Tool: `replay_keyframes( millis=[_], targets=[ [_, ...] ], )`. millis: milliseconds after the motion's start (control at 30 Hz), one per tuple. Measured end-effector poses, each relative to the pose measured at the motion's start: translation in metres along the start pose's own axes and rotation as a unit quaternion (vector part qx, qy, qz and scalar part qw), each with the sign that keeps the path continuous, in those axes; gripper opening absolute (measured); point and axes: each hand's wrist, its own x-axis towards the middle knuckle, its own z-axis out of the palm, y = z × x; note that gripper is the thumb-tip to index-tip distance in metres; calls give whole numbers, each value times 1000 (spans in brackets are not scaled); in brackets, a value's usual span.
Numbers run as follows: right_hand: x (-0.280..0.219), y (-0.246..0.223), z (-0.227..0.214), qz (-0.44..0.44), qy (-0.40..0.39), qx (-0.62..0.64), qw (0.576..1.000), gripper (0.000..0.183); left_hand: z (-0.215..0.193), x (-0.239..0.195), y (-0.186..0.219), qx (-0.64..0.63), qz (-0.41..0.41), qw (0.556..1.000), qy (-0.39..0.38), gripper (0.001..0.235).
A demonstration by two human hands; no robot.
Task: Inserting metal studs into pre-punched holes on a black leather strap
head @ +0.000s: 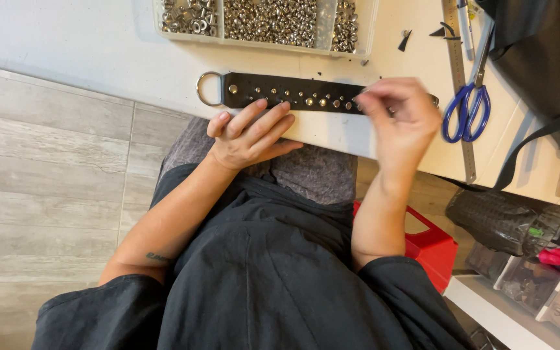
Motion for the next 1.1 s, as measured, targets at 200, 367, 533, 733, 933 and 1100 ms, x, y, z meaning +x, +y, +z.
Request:
replay_keyframes(
  millis=[200, 367, 533, 733, 933, 1100],
  targets=[
    [2, -46, 52, -48, -75, -34, 995, 10, -4, -2, 0, -2, 1, 1000, -21, 42],
    [9, -44, 63, -99, -77, -45, 991, 6, -4, -1, 1, -5, -6, 1000, -21, 40],
    [11, -44, 66, -110, -96, -54, 988, 7, -5, -3, 2, 0, -11, 1000, -25, 40],
    [7, -39, 69, -126, -77, -50, 988, 17, -4, -2, 1, -1, -10, 1000, -25, 39],
    [3, -34, 71, -146, -28, -36, 988, 11, -3, -1, 1, 3, -11, 1000, -18, 38],
    [7, -36, 74, -176, -32, -39, 983, 9, -5, -1, 0, -1, -8, 1000, -25, 38]
  ],
)
